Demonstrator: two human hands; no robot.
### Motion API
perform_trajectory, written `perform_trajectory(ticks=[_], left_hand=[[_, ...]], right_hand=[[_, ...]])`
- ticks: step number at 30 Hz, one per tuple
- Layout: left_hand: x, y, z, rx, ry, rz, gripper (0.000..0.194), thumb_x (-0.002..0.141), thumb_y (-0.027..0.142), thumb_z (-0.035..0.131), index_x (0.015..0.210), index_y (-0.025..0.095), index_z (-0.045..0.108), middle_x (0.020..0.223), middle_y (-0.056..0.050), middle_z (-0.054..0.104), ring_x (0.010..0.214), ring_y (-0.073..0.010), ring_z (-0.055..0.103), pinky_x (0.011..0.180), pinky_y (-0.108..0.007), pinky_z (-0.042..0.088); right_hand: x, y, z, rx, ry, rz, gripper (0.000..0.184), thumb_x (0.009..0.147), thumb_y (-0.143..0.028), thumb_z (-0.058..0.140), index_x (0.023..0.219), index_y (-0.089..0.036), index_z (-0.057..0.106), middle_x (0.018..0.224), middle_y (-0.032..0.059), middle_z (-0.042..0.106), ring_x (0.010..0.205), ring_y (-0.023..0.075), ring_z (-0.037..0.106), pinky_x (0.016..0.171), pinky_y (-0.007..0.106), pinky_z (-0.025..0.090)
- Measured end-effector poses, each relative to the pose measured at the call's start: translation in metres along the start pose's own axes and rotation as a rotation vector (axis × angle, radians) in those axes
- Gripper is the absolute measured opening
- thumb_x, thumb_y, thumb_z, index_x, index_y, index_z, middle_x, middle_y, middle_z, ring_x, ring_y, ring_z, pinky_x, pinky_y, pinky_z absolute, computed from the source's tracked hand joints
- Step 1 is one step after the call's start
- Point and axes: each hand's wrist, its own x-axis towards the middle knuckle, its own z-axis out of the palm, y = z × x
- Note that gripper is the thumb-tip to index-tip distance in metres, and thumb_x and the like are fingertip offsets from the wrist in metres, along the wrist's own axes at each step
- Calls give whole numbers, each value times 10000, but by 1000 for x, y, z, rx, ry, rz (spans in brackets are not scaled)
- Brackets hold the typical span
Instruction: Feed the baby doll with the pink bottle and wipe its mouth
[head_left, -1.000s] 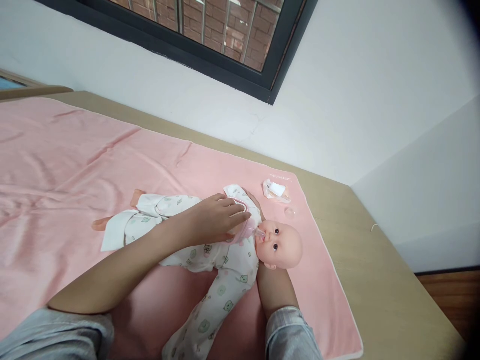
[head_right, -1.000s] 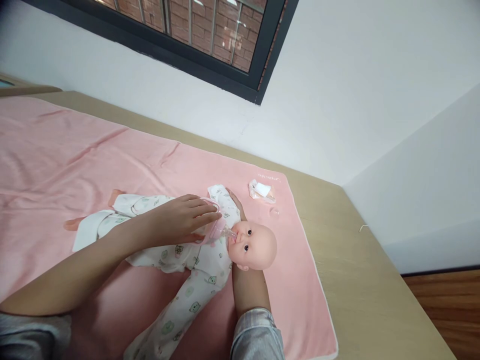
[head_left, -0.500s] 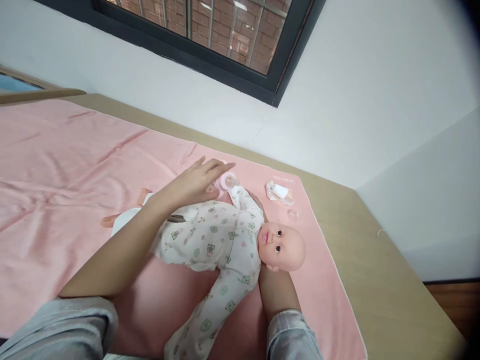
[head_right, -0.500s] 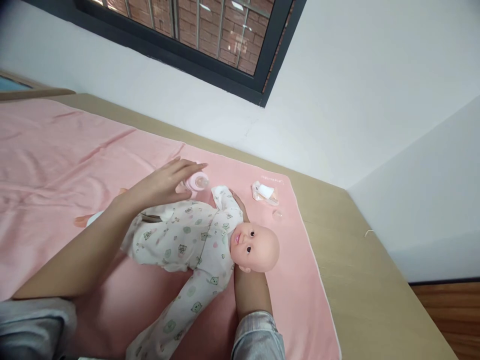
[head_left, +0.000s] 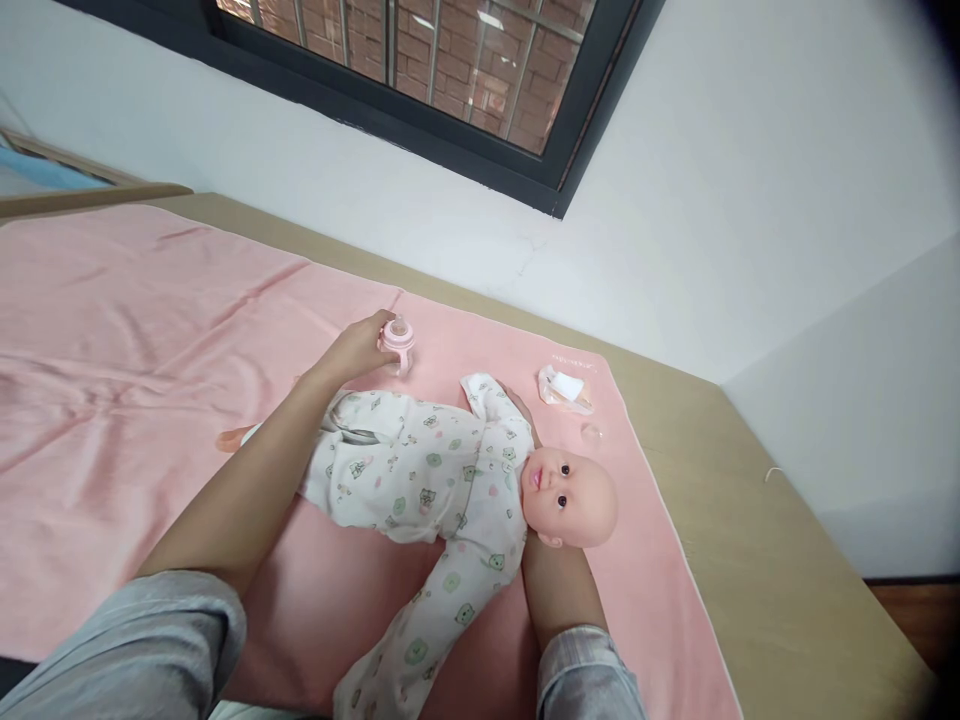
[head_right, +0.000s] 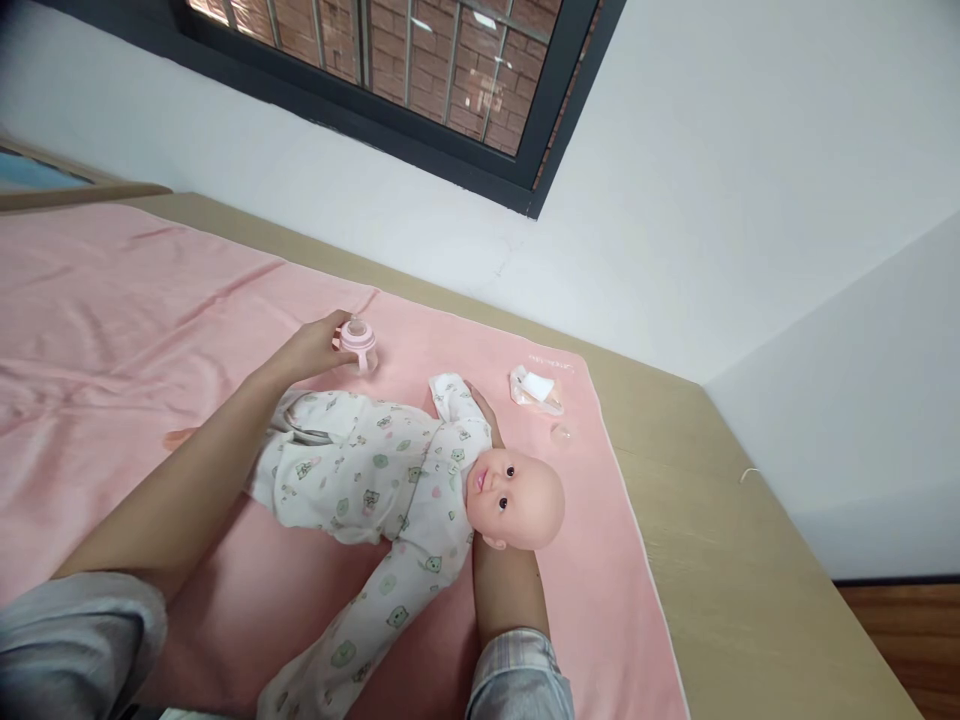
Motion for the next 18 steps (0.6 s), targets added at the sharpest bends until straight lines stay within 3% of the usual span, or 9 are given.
perform_trajectory(ticks=[4,6,9,11,15,18], left_hand=[[4,-8,9,34,5,-46,576,693,309,633,1225,173,458,1155,-114,633,1011,-296,620,789,-324,475],[6,-10,13,71,26,-74,577,685,292,632,1224,172,461,1141,-114,638,1006,-305,623,778,-327,472],[7,-11,16,97,22,-114,600,672,277,636,1237,167,463,1135,-113,641,1011,-311,623,778,-328,471],[6,-10,17,92,-2,-134,609,677,281,635,1250,167,464,1148,-115,639,1029,-314,620,786,-328,474],[5,-9,18,64,-18,-161,675,692,289,643,1322,180,425,1174,-118,637,1053,-320,617,801,-334,480],[6,-11,17,27,-44,-200,799,691,276,672,1419,204,350,1214,-108,629,1094,-313,608,846,-333,481]], right_hand=[[17,10,16,72,110,-120,191,681,-407,744,829,-287,764,1068,45,697,1173,347,585,915,416,541],[31,7,22,-11,19,-97,163,574,-348,820,714,-298,753,988,48,712,1103,373,621,881,438,553],[58,4,34,-173,-304,255,255,367,-223,887,530,-252,694,870,87,716,948,418,665,839,511,548],[74,8,46,-72,-368,450,299,289,-232,887,454,-223,638,835,97,712,895,406,675,854,538,526],[100,29,75,514,-146,450,387,264,-299,879,340,-232,505,725,73,688,932,396,664,886,527,493],[115,42,92,760,-47,446,403,314,-324,876,332,-259,479,678,72,654,1008,418,639,897,534,493]])
